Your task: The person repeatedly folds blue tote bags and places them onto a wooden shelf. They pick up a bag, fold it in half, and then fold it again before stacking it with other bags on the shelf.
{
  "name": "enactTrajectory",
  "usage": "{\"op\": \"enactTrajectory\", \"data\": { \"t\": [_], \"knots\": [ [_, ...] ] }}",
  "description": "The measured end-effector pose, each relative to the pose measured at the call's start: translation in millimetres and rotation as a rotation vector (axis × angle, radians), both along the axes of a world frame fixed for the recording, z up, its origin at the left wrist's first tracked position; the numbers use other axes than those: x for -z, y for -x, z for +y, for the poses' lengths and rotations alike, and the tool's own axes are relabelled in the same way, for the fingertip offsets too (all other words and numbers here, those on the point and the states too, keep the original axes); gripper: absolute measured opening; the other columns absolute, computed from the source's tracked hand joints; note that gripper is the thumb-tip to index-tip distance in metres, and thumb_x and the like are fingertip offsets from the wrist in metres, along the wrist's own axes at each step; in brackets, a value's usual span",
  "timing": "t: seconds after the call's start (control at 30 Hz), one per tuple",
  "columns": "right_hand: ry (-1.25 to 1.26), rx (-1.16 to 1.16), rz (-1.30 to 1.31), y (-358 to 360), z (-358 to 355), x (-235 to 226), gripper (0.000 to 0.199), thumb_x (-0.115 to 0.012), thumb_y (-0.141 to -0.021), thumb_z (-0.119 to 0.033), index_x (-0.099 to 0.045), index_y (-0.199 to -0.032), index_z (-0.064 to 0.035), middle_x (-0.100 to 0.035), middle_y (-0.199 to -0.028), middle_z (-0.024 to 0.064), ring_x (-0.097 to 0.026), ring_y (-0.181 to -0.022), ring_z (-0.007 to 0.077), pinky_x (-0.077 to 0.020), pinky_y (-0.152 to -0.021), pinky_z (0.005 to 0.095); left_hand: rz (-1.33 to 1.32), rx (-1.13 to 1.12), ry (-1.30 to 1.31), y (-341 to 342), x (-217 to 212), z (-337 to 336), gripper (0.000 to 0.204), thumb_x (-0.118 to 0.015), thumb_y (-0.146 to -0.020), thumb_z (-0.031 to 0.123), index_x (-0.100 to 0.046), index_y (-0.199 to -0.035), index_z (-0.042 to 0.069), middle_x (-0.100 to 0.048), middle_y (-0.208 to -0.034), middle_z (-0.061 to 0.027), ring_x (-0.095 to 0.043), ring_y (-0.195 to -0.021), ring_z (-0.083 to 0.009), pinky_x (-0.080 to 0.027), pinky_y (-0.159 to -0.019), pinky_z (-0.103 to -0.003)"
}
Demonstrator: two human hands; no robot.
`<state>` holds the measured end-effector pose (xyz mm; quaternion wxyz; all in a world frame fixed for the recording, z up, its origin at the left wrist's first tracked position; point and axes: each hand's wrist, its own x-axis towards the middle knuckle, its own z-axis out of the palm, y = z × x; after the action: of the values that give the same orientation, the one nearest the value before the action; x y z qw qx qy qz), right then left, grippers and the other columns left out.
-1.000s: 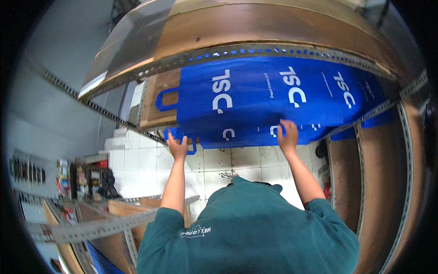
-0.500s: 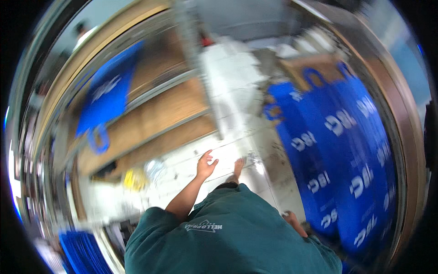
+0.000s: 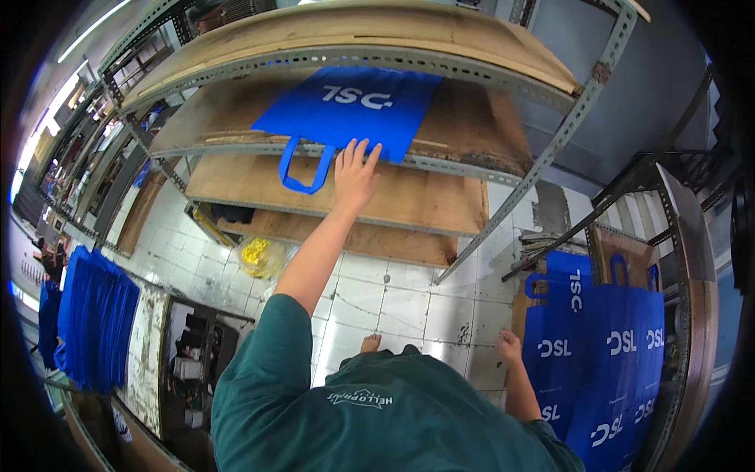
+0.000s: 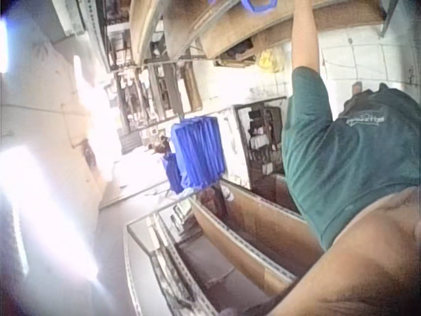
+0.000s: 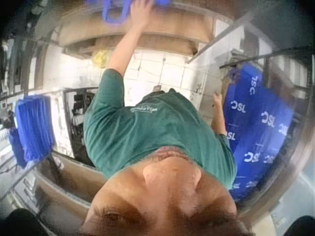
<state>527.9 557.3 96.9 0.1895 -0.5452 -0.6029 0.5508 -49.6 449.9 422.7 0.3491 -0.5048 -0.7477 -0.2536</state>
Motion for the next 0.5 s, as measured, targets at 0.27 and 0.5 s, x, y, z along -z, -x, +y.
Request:
{"op": "enactTrajectory", "data": {
  "t": [0.27, 0.5],
  "knots": [
    [0.203, -0.333, 0.285, 303, -29, -216, 0.049, -0.056, -0.089, -0.039, -0.047, -0.127, -0.0087, -0.06, -0.111, 0.0084, -0.059, -0.097, 0.0204, -0.0458, -0.08, 0.0372, -0.025, 0.235, -0.036, 61, -2, 19, 0.033, -0.063, -0.069, 0.008, -0.067, -0.101, 0.017, -0.061, -0.1, -0.0004, -0.052, -0.106, -0.0225, -0.034, -0.098, -0.044],
    [0.463, -0.233, 0.74, 436, -33, -368, 0.046, -0.051, -0.091, -0.032, -0.041, -0.129, -0.0075, -0.054, -0.115, 0.0089, -0.051, -0.107, 0.0213, -0.0436, -0.087, 0.0358, -0.068, 0.335, -0.092, 2, -10, -57, 0.036, -0.064, -0.065, 0.009, -0.068, -0.1, 0.02, -0.06, -0.098, 0.0003, -0.052, -0.104, -0.0215, -0.036, -0.095, -0.044]
  ]
}}
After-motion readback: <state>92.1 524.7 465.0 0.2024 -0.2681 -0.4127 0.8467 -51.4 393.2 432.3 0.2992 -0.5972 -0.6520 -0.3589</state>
